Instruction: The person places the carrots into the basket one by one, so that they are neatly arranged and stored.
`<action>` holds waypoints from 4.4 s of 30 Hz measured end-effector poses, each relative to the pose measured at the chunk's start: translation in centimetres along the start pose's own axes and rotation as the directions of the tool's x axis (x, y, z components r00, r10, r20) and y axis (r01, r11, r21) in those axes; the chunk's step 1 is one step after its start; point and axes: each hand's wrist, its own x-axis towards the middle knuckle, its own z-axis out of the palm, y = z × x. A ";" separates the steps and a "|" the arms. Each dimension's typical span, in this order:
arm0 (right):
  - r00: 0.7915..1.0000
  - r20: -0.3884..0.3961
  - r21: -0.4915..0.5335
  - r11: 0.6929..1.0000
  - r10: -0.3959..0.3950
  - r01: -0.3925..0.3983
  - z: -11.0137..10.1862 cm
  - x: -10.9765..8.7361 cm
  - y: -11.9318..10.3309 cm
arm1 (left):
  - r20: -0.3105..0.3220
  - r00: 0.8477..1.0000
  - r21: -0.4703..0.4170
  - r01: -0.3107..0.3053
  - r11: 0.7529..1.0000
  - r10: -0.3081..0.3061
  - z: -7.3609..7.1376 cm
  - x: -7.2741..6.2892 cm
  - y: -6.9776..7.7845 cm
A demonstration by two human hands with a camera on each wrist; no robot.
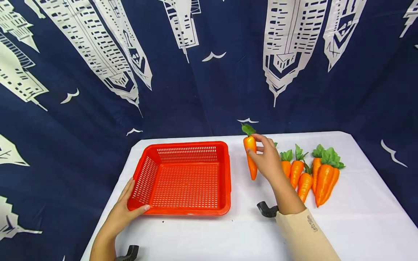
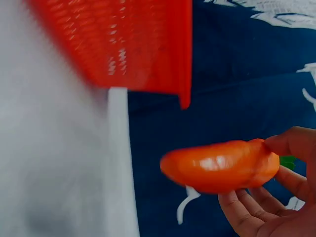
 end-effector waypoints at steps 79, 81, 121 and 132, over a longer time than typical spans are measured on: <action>0.782 0.623 -0.214 0.967 0.025 0.139 14.9 1.3 -3.0 | -0.019 1.000 0.019 0.000 1.000 0.000 3.5 -1.4 3.0; 0.782 0.622 -0.224 0.965 0.033 0.137 14.8 1.3 -3.0 | -0.019 1.000 0.018 0.001 1.000 -0.001 3.4 -1.4 3.1; 0.981 0.168 0.355 0.934 -0.097 0.031 4.1 2.9 -4.0 | -0.016 1.000 0.024 0.023 0.999 -0.023 3.5 -1.4 3.1; 0.998 0.048 0.278 0.960 0.031 -0.043 0.1 2.3 -1.6 | -0.012 1.000 0.013 0.021 1.000 -0.020 3.4 -1.3 2.8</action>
